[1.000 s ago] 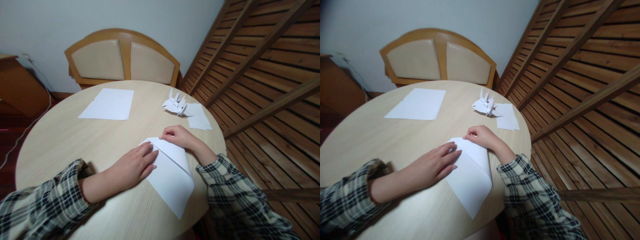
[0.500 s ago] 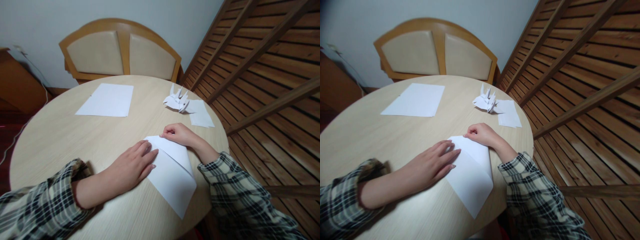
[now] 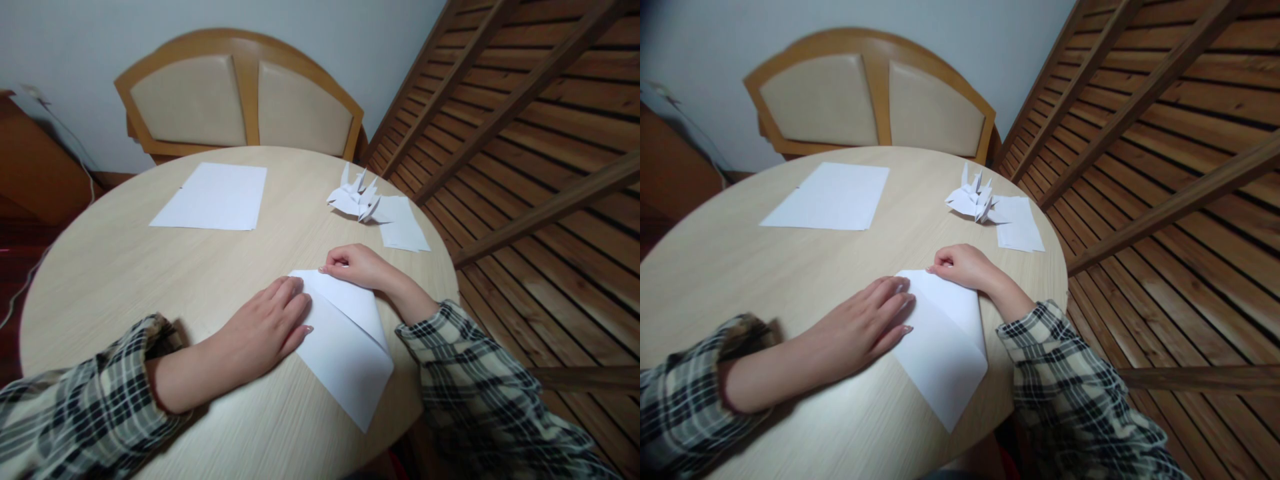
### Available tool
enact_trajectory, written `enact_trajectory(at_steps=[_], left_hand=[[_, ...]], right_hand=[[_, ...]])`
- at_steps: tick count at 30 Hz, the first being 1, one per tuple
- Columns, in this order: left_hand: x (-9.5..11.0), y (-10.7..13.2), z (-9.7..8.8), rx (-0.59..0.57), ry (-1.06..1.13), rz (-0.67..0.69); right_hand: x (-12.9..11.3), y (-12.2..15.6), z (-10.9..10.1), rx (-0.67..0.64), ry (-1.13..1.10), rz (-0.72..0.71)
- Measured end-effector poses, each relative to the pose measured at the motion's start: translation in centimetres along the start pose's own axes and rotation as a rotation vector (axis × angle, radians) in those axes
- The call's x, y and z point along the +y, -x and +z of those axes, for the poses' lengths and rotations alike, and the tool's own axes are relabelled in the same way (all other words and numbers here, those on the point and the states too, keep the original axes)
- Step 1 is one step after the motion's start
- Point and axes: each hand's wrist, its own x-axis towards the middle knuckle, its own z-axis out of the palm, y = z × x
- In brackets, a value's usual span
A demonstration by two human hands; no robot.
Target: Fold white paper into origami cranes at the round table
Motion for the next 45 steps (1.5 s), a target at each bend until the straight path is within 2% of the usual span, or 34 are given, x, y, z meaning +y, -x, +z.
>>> enact_trajectory(at_steps=[4,11,24,31,45], left_hand=[[-0.07,0.0,0.21,0.011,-0.018,-0.001],[-0.09,-0.12,0.08,-0.044,-0.063,0.002],[-0.33,-0.2,0.32,-0.005,-0.016,-0.006],[-0.47,-0.34,0.36,-0.037,-0.05,-0.004],[-0.58,-0.31,0.47,-0.022,-0.06,-0.005]], right_hand=[[0.01,0.04,0.1,0.012,0.021,-0.017],[-0.21,0.04,0.23,0.002,0.056,-0.003],[-0.5,0.06,0.27,0.002,0.077,0.0],[-0.47,0.14,0.36,0.008,0.074,-0.007],[-0.31,0.02,0.47,0.003,0.059,-0.011]])
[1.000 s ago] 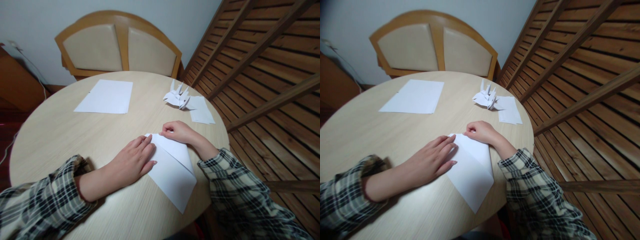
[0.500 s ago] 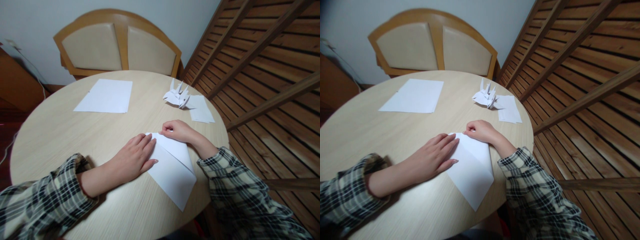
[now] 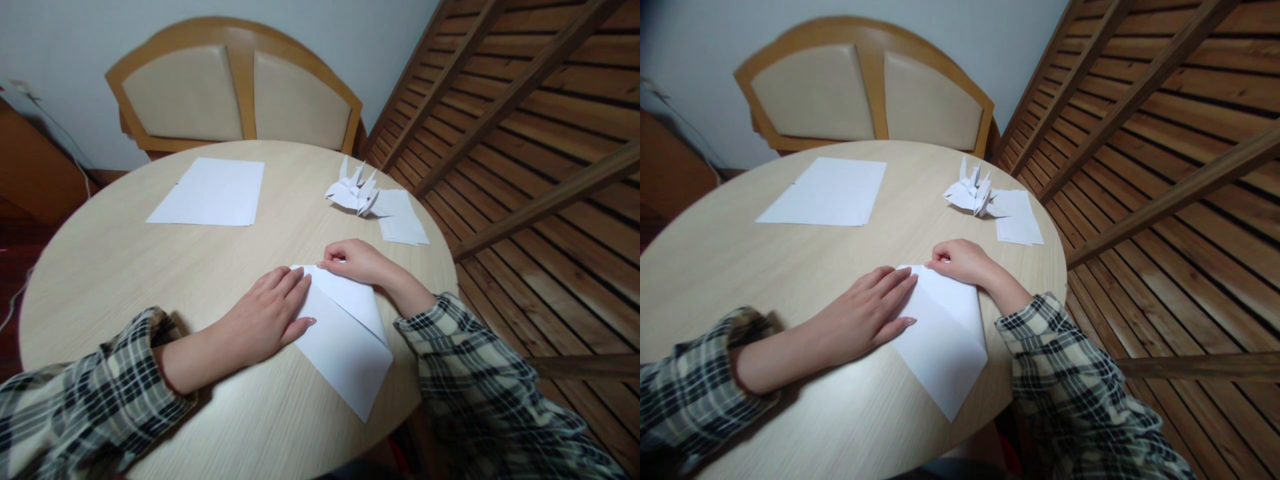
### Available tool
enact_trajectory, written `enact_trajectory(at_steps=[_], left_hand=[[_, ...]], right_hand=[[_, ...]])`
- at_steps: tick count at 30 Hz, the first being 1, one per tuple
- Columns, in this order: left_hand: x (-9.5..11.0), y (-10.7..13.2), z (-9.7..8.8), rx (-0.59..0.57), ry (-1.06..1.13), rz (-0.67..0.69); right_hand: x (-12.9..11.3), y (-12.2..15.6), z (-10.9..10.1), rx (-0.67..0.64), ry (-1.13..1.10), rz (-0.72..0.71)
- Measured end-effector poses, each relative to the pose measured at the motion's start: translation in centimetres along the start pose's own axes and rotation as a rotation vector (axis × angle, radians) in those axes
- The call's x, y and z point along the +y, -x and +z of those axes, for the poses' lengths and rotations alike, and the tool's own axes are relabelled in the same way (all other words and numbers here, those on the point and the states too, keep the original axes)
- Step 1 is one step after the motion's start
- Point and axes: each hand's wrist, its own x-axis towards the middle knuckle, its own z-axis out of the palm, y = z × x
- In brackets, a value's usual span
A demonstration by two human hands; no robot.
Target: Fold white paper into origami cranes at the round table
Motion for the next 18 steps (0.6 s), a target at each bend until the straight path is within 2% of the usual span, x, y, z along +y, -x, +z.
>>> enact_trajectory(at_steps=[10,18], left_hand=[[0.01,-0.18,-0.34,-0.017,0.017,0.0],[-0.2,-0.07,0.21,-0.024,-0.019,0.017]], right_hand=[[-0.05,-0.03,0.02,-0.004,0.0,-0.002],[0.09,-0.06,-0.06,-0.014,-0.032,-0.03]])
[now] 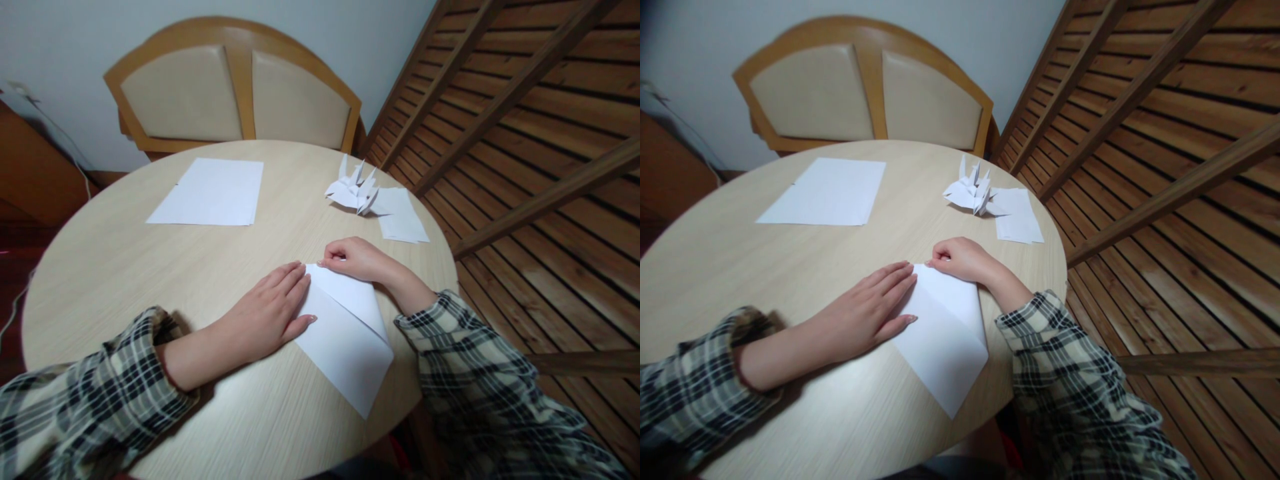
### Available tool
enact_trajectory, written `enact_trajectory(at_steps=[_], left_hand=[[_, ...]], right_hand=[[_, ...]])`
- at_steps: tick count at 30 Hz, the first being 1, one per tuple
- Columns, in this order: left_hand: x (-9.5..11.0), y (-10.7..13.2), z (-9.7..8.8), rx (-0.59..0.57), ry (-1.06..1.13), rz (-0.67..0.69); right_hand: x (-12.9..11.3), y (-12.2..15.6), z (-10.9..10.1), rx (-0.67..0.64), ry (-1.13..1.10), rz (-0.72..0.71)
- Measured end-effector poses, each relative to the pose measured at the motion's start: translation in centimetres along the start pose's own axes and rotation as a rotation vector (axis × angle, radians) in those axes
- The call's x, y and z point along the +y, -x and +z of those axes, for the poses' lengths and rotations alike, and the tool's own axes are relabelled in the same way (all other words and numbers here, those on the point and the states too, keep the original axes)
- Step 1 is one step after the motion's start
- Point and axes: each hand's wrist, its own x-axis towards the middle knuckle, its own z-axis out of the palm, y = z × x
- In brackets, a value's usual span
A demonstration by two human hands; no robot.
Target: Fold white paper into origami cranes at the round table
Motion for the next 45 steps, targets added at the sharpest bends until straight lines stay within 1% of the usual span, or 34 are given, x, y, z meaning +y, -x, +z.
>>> enact_trajectory(at_steps=[6,11,19,24,27,30,32,35,38,41,45], left_hand=[[0.0,-0.2,0.0,-0.022,0.029,0.013],[0.1,-0.2,-0.1,-0.042,-0.007,0.025],[-0.1,-0.1,0.1,-0.026,-0.007,0.036],[0.1,-0.2,0.0,-0.029,-0.015,0.052],[0.0,-0.2,-0.2,-0.045,-0.027,0.055],[-0.7,-0.4,-0.4,-0.085,-0.033,0.057],[-1.7,-0.6,-0.7,-0.12,-0.025,0.06],[-3.6,-1.0,-0.9,-0.146,0.005,0.1],[-5.1,-1.2,-1.1,-0.154,0.033,0.145],[-5.6,-1.3,-1.0,-0.138,0.046,0.151],[-5.3,-1.3,-0.7,-0.119,0.045,0.142]], right_hand=[[0.0,0.0,0.0,0.034,0.004,0.024],[-0.1,-0.1,-0.1,0.041,-0.004,0.016],[-0.4,0.0,-0.3,0.025,0.026,-0.01],[-0.6,0.2,-0.3,0.031,0.102,-0.031],[-0.8,0.5,-0.2,0.056,0.172,-0.035],[-0.9,0.4,0.2,0.115,0.25,-0.013],[-1.0,0.2,0.6,0.164,0.283,0.003],[-0.9,-0.5,1.1,0.233,0.279,0.03],[-0.9,-0.9,1.3,0.266,0.245,0.06],[-1.0,-0.7,0.9,0.263,0.232,0.102],[-1.1,0.1,0.2,0.232,0.27,0.155]])
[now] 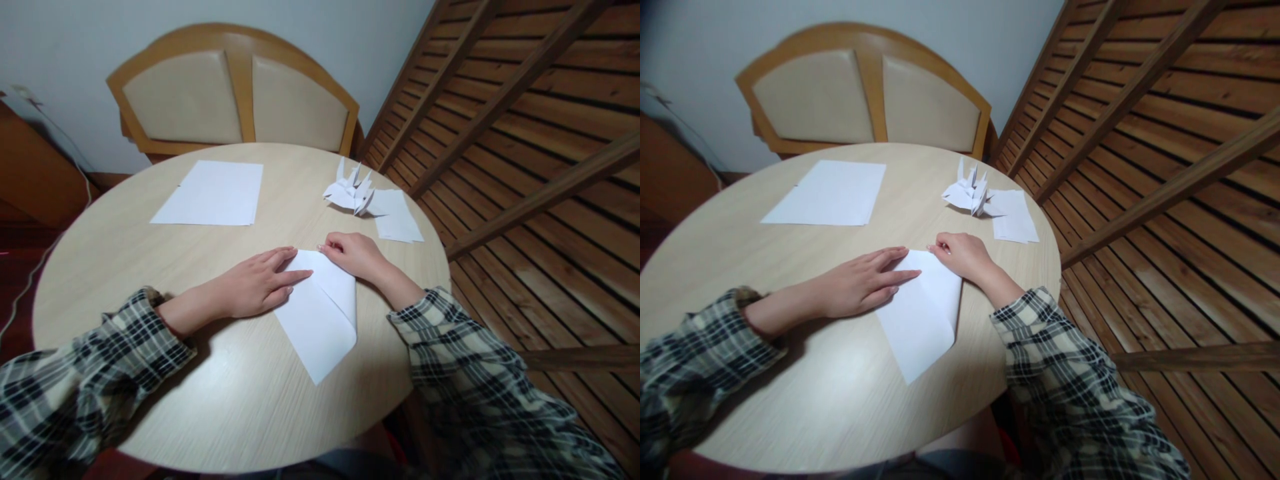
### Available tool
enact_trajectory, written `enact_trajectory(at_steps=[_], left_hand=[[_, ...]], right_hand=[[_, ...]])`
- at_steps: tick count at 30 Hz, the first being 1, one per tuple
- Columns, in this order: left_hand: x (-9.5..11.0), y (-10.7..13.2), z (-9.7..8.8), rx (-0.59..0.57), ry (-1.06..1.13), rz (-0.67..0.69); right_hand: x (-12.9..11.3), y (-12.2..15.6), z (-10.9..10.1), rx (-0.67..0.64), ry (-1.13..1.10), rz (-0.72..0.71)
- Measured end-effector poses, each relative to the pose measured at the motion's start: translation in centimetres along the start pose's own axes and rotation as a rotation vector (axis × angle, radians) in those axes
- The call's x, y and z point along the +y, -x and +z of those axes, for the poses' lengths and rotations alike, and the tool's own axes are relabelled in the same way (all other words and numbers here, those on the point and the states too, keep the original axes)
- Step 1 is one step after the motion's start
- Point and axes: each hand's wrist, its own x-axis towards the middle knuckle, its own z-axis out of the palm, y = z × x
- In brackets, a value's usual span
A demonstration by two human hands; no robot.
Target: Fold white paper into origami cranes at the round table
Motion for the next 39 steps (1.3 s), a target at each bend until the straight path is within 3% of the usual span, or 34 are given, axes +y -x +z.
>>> enact_trajectory(at_steps=[16,23,26,30,39], left_hand=[[0.3,0.0,0.6,0.067,0.0,0.004],[0.8,-0.3,0.4,0.069,-0.014,-0.011],[0.8,-0.3,0.4,0.068,-0.017,-0.003],[0.9,-0.3,0.5,0.073,-0.025,-0.007],[0.9,-0.4,0.6,0.088,-0.019,-0.004]], right_hand=[[0.7,1.2,1.0,0.036,0.116,-0.123],[0.2,3.3,0.3,0.295,-0.01,-0.233],[-0.7,5.4,0.3,0.164,-0.09,-0.358],[-1.2,8.3,1.3,0.0,-0.076,-0.287],[-0.7,10.3,2.0,-0.058,0.043,-0.286]])
